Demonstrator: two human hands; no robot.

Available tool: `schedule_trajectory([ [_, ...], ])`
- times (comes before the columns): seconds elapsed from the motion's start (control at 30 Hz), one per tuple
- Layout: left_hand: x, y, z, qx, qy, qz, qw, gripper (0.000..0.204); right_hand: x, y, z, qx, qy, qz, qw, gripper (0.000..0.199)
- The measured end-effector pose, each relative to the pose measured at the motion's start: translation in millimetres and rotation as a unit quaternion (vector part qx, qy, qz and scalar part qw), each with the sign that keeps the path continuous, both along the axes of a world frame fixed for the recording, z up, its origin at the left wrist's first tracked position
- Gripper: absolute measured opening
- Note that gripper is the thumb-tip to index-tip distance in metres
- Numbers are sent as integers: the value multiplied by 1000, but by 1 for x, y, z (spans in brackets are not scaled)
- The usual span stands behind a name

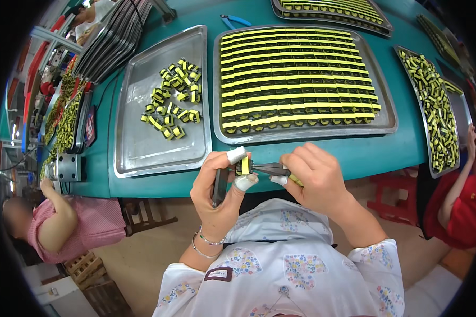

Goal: Assembling small electronic components into organized rows on a metal tray at a factory workbench.

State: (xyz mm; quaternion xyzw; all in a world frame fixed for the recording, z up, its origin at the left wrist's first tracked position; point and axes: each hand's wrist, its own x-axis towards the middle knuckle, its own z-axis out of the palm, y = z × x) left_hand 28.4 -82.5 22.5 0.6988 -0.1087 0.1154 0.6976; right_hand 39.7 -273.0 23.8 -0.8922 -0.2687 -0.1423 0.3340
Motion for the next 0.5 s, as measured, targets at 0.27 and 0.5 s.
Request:
schedule_trajectory([
  [0.27, 2, -10, 5, -42, 20, 19, 999, 31, 5, 0, 3, 57, -20, -19, 998, 27],
  [0.5, -3, -32, 8, -44, 84, 89, 992, 38, 5, -10, -12, 90, -75, -16, 993, 26],
])
